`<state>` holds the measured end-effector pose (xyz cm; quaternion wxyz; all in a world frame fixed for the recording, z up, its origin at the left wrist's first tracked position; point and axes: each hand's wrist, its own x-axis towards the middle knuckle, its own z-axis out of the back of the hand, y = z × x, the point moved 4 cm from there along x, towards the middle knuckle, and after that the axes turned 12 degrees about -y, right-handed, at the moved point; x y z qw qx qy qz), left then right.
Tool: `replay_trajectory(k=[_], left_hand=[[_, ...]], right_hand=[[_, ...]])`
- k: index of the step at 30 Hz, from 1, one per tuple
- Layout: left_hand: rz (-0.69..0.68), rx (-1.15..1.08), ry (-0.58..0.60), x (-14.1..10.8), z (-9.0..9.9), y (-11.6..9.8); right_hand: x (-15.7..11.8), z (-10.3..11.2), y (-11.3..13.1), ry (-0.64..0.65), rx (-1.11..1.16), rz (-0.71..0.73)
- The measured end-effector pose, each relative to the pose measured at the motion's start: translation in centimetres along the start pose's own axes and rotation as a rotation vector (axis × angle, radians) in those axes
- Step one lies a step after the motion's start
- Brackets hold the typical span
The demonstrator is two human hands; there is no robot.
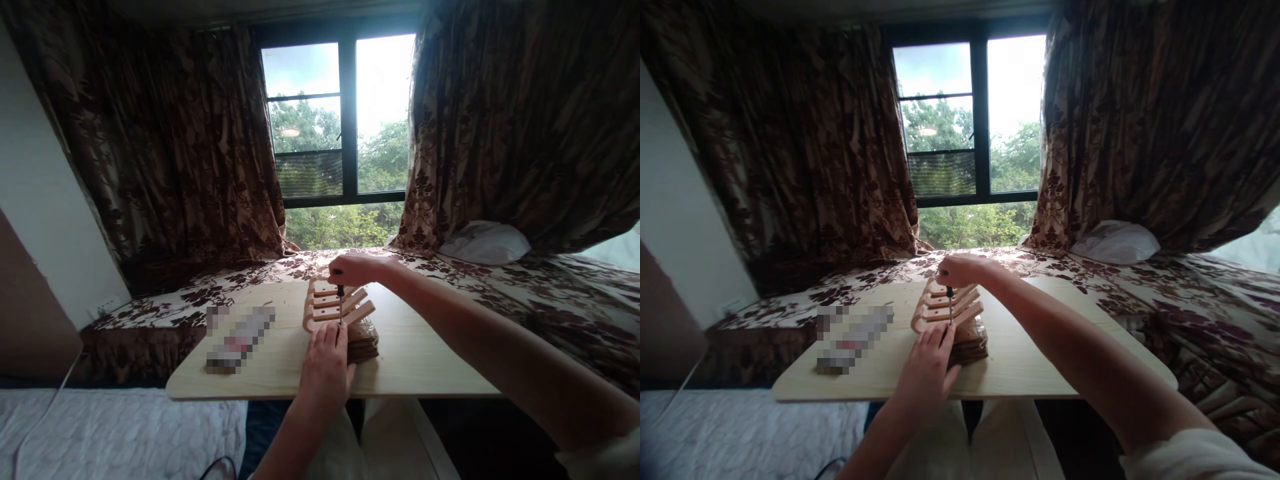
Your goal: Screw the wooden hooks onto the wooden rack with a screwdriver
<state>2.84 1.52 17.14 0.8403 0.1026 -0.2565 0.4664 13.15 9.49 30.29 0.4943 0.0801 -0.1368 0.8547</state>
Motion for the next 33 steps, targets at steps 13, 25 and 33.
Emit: replay_trajectory(k=[13,25,33], left_hand=[[0.002,-0.009,0.003,0.1,0.2,-0.1],[-0.009,0.010,-0.019,0.0,0.1,0.1],[-0.009,0.030,-0.022,0.1,-0.2,0.3]], right_hand=[[0.2,0.5,0.7,-0.002,-0.020,0.004],[-0.1,0.9,0.6,0.000,0.017,0.021],[0.0,-0.2,-0.3,-0.001,-0.006,-0.050]])
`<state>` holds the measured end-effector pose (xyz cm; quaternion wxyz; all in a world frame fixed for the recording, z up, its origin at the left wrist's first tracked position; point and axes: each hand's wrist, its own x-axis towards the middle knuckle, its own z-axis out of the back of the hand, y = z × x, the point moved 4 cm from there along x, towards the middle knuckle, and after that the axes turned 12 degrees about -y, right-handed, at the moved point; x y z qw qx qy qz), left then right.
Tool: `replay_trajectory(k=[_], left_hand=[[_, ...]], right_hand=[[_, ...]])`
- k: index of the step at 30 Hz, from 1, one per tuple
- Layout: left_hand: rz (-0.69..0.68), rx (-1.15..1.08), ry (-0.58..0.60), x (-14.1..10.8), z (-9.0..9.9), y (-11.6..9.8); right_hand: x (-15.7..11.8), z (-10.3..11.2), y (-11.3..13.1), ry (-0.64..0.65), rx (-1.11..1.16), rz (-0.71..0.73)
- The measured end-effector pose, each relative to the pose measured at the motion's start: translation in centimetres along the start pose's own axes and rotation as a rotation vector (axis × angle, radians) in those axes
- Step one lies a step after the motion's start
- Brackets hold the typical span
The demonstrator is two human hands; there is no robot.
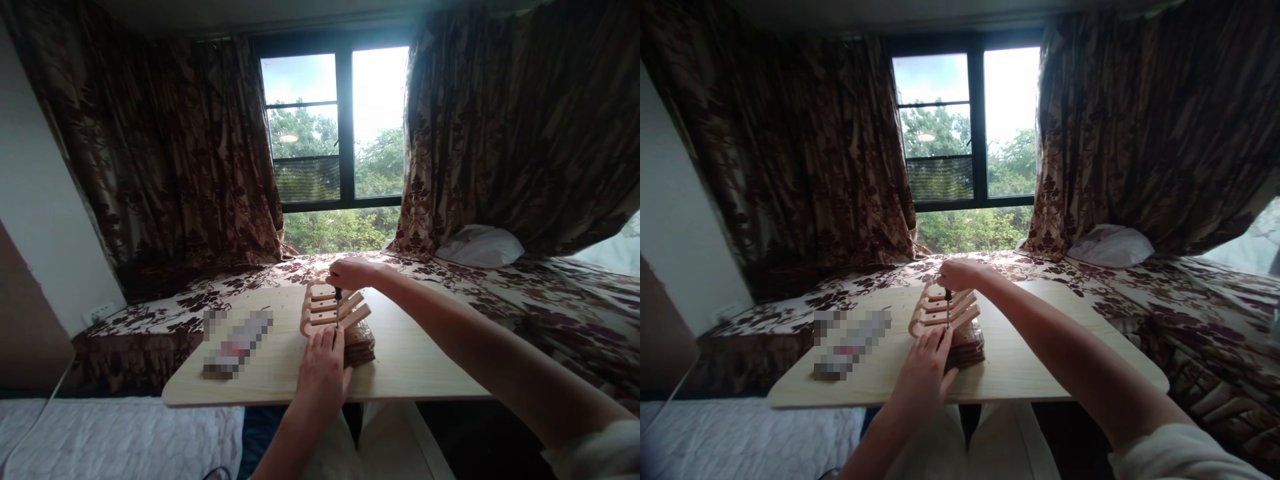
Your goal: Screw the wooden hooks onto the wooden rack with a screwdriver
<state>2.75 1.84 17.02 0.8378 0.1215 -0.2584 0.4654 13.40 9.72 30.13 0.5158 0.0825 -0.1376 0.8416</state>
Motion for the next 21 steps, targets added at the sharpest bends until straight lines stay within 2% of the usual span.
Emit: replay_trajectory(k=[6,16,21], left_hand=[[-0.001,0.016,-0.006,-0.06,-0.03,0.00],[-0.008,0.010,-0.039,-0.12,-0.24,0.10],[-0.011,0.005,-0.033,-0.15,-0.12,0.04]], right_hand=[[-0.30,0.95,0.63,0.002,0.030,0.049],[0.29,0.23,0.82,-0.023,-0.007,-0.009],[-0.11,0.54,0.64,-0.044,0.001,0.025]])
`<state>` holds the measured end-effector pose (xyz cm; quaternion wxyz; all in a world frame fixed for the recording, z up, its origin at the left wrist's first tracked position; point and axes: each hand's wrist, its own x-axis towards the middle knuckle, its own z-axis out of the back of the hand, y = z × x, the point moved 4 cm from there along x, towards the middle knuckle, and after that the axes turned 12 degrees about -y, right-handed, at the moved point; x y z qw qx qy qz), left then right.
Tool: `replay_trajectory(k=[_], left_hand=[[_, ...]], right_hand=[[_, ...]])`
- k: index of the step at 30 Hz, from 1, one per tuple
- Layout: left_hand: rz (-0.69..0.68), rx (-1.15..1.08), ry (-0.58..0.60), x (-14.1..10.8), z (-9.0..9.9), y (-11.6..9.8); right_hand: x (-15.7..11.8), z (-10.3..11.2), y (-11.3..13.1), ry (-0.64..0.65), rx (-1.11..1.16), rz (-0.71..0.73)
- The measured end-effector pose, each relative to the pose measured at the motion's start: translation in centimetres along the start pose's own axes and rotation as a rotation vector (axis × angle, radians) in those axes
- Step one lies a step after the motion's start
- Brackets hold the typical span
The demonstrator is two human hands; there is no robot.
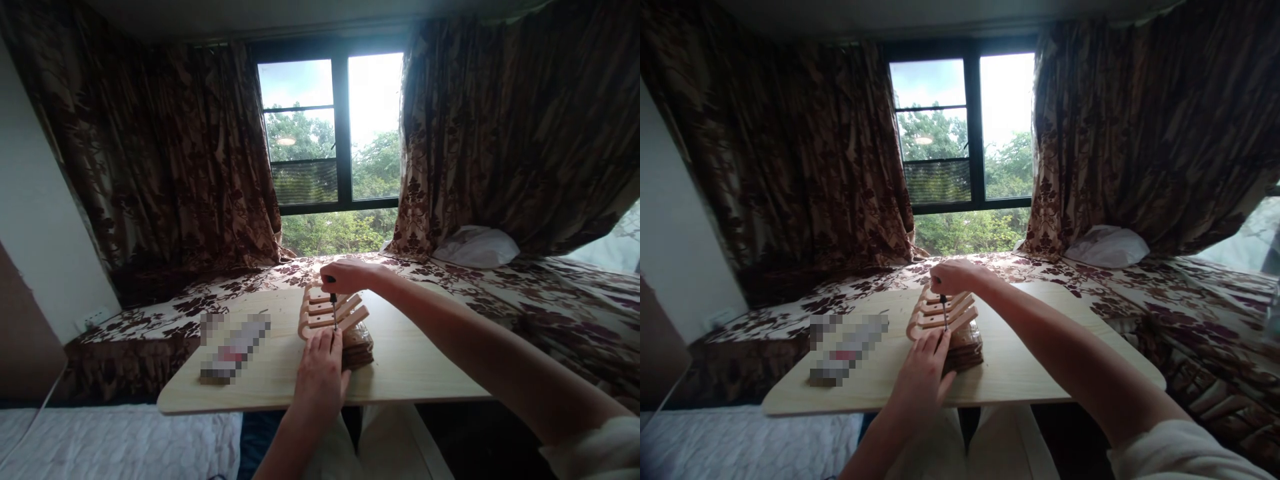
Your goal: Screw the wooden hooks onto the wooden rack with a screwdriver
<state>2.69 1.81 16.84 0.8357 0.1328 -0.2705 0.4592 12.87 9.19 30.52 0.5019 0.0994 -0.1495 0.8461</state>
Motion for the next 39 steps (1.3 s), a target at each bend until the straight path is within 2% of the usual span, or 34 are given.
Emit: replay_trajectory(k=[7,15,22,29,36,39], left_hand=[[0.000,-0.002,0.024,0.2,0.4,-0.2],[-0.005,0.009,0.022,0.2,0.1,0.0],[-0.007,0.013,0.039,0.3,0.0,-0.1],[-0.001,0.024,0.046,0.2,0.1,0.0],[0.009,0.004,0.054,0.2,0.2,-0.1],[0.006,0.006,0.055,0.3,0.3,-0.1]], right_hand=[[0.4,-0.7,-0.1,-0.020,0.013,0.003],[-0.1,0.1,-0.2,0.001,0.041,0.035],[0.0,-0.7,-1.0,0.018,0.034,-0.028],[-0.1,0.4,-0.4,0.012,0.051,0.032],[0.5,-1.0,-0.6,0.009,0.034,-0.011],[0.6,-0.8,-0.7,0.016,0.025,-0.029]])
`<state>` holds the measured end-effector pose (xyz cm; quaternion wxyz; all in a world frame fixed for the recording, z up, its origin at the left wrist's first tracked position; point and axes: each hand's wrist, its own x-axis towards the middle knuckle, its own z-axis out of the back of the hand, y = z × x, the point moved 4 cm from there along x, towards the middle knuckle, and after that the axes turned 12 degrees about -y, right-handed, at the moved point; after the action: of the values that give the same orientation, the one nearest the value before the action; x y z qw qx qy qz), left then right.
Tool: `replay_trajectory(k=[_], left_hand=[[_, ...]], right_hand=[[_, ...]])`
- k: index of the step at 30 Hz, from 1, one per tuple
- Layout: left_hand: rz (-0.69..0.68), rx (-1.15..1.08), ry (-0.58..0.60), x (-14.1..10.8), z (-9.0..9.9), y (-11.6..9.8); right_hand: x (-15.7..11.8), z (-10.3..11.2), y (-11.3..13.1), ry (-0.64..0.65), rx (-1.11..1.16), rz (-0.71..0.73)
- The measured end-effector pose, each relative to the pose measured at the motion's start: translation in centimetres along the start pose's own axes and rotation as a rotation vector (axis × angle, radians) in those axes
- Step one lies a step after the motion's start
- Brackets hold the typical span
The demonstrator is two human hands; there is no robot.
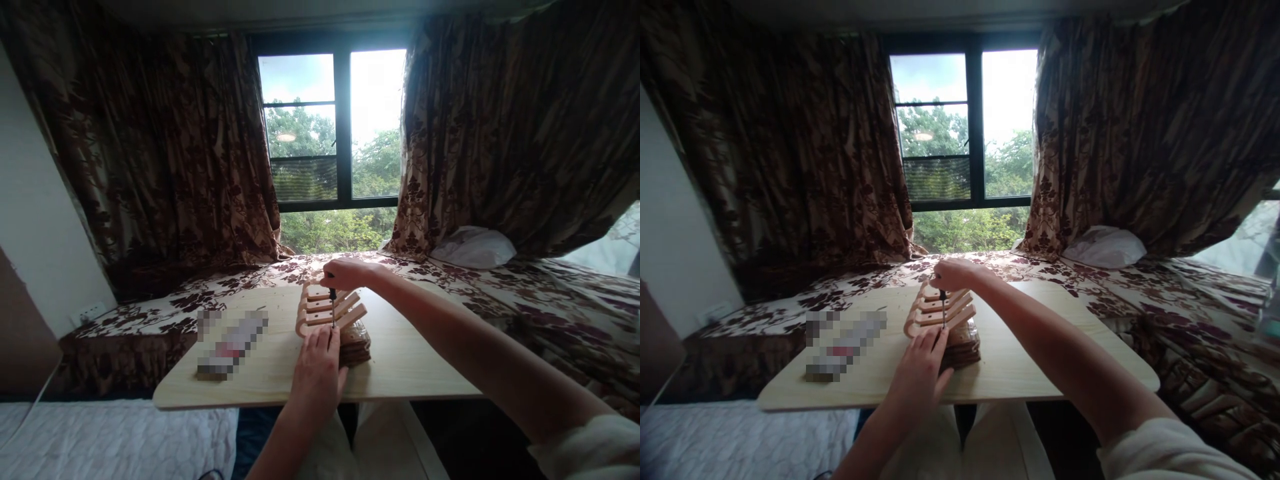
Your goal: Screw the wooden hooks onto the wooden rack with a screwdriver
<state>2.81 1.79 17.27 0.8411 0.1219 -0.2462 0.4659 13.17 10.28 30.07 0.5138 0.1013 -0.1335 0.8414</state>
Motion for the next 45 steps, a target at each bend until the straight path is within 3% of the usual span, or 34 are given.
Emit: replay_trajectory(k=[6,13,21,28,37,45], left_hand=[[0.007,0.003,0.003,0.0,-0.2,0.1],[0.011,-0.002,-0.006,-0.2,-0.3,0.1],[0.010,-0.003,-0.003,-0.2,-0.1,0.0],[0.015,-0.007,0.010,0.0,0.0,0.1],[0.020,-0.012,0.008,-0.2,0.2,-0.1],[0.008,-0.014,0.005,-0.1,0.2,-0.1]], right_hand=[[-0.5,1.2,0.6,0.020,0.034,0.063],[-0.3,0.3,0.3,0.015,0.000,0.006],[-0.6,1.2,0.5,0.010,0.033,0.073],[-0.4,0.3,0.4,-0.009,-0.011,0.006],[-0.6,1.1,0.8,0.045,0.011,0.062],[-0.2,0.8,0.4,0.037,-0.027,0.005]])
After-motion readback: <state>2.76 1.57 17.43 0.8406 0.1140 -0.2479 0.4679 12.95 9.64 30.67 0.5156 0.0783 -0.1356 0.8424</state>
